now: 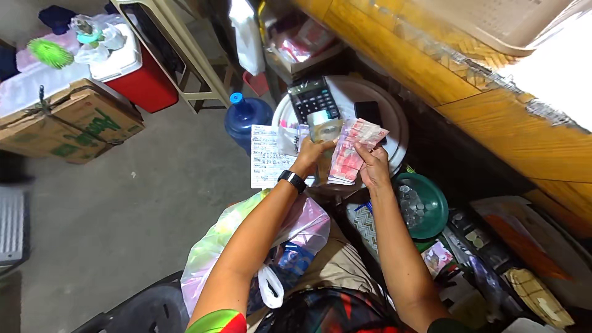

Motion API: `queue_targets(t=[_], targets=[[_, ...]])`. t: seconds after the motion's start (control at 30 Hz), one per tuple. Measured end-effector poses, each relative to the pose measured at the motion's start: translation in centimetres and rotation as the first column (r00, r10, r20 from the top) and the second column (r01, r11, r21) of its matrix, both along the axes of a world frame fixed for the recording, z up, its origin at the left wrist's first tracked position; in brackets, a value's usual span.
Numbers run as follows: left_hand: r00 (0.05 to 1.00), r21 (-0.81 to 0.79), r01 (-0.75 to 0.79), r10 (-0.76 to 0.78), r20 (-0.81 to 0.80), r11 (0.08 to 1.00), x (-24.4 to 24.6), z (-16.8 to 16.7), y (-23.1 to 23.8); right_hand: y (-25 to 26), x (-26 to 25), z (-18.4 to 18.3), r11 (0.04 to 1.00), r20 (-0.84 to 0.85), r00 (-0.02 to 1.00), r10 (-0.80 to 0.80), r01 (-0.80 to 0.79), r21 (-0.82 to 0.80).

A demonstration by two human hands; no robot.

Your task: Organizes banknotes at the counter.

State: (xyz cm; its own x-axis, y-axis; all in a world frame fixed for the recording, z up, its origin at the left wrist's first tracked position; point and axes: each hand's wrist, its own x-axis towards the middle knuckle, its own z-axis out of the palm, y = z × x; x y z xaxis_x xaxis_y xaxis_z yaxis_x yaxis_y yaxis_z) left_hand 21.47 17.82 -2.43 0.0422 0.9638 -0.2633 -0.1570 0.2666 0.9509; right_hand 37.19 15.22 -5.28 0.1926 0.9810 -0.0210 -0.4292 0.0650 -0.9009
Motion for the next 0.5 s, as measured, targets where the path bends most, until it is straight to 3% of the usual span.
queue_targets(t=[0.3,0.5], targets=[[0.997,0.043,0.005,-0.002,-0.073,0.999,0.1,-0.5,0.1,1.2,0.7,0.7,0.991,0.069,0.989,0.128,-0.131,0.033],[0.992,0.0,0.115,-0.115,-0.053,0.993,-0.1,0.6,-0.2,2.4,0.0,1.2,1.0,0.149,0.989,0.007,-0.004,-0.025]])
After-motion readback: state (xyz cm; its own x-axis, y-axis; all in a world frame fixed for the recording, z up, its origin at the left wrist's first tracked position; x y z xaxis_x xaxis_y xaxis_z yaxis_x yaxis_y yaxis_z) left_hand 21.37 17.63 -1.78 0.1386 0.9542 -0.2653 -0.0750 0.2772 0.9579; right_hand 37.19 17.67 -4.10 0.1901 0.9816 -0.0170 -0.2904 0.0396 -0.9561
